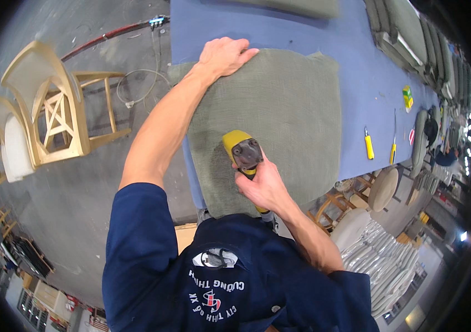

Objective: The person fits a gray fabric cover over a rectangular cushion, smooths the surface, and secures the edges using a staple gun. They trim excess fabric with a utility knife and repeat the process on a second cushion.

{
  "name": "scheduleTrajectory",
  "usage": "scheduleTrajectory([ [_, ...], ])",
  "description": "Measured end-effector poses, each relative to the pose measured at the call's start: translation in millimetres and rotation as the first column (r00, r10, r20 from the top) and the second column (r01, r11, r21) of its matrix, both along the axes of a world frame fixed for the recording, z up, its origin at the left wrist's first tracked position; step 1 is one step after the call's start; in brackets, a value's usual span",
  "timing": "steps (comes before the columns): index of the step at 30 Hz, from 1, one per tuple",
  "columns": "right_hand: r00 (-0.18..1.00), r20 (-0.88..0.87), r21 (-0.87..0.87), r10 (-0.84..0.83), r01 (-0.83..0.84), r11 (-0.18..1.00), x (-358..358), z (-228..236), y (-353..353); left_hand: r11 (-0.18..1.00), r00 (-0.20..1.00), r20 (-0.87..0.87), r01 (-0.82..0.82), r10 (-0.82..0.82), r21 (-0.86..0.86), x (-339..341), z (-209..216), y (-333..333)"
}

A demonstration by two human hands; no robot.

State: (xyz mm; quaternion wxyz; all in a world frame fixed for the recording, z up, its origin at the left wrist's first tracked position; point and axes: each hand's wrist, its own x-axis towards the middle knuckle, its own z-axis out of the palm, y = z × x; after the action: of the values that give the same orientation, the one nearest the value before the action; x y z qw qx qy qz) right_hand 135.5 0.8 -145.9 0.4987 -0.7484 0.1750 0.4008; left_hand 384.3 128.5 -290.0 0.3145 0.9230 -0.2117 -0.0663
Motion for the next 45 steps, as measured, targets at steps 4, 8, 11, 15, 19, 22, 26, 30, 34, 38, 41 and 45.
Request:
scheduleTrajectory([
  [4,1.0,0.011,0.026,-0.001,0.0,1.0,1.5,6.1,-6.4,0.996,0.999,-0.048,0.007,-0.003,0.089,1.1,8.9,-3.9],
  [8,0.969,0.234,0.001,0.083,-0.086,0.996,-19.8,27.7,-40.2,0.995,0.996,0.072,-0.054,0.048,0.082,-3.1,13.5,2.5],
  [11,0.947,0.311,-0.112,0.08,-0.047,0.993,-49.4,54.6,-90.2,0.978,0.915,0.357,-0.141,0.188,-0.154,-8.8,24.1,17.8],
  [15,0.896,0.44,-0.266,-0.059,0.193,0.944,-115.4,34.7,-195.0,0.755,0.914,0.201,-0.15,0.352,-0.638,-56.1,113.5,34.9],
  [19,0.771,0.36,-0.271,-0.526,0.626,0.731,-138.4,19.2,-283.1,0.61,0.823,0.5,0.257,0.269,-0.75,-99.8,249.3,49.2],
  [22,0.628,0.578,-0.21,-0.521,0.731,0.649,-139.8,-20.1,-380.4,0.514,0.717,0.658,0.485,0.23,-0.708,-152.8,322.1,61.0],
  [26,0.633,0.678,-0.341,-0.373,0.721,0.603,-119.8,-53.1,-482.3,0.496,0.611,0.774,0.626,0.166,-0.601,-225.0,389.0,31.8],
  [30,0.656,0.752,-0.566,0.057,0.601,0.564,-84.5,-103.6,-574.7,0.545,0.549,0.826,0.656,0.13,-0.522,-281.2,432.4,-21.3],
  [34,0.623,0.711,-0.679,0.328,0.483,0.553,-63.5,-134.4,-611.6,0.593,0.526,0.839,0.633,0.142,-0.497,-327.9,454.8,-68.9],
  [38,0.635,0.662,-0.721,0.398,0.395,0.57,-40.9,-153.9,-634.3,0.626,0.502,0.848,0.61,0.168,-0.485,-365.1,456.6,-114.5],
  [41,0.666,0.537,-0.836,0.518,0.336,0.433,-28.8,-164.8,-633.8,0.672,0.497,0.853,0.579,0.157,-0.461,-388.0,459.8,-143.5],
  [45,0.556,0.732,-0.671,0.394,0.49,0.556,-35.8,-175.8,-632.5,0.687,0.492,0.857,0.571,0.153,-0.45,-396.8,470.6,-167.1],
])
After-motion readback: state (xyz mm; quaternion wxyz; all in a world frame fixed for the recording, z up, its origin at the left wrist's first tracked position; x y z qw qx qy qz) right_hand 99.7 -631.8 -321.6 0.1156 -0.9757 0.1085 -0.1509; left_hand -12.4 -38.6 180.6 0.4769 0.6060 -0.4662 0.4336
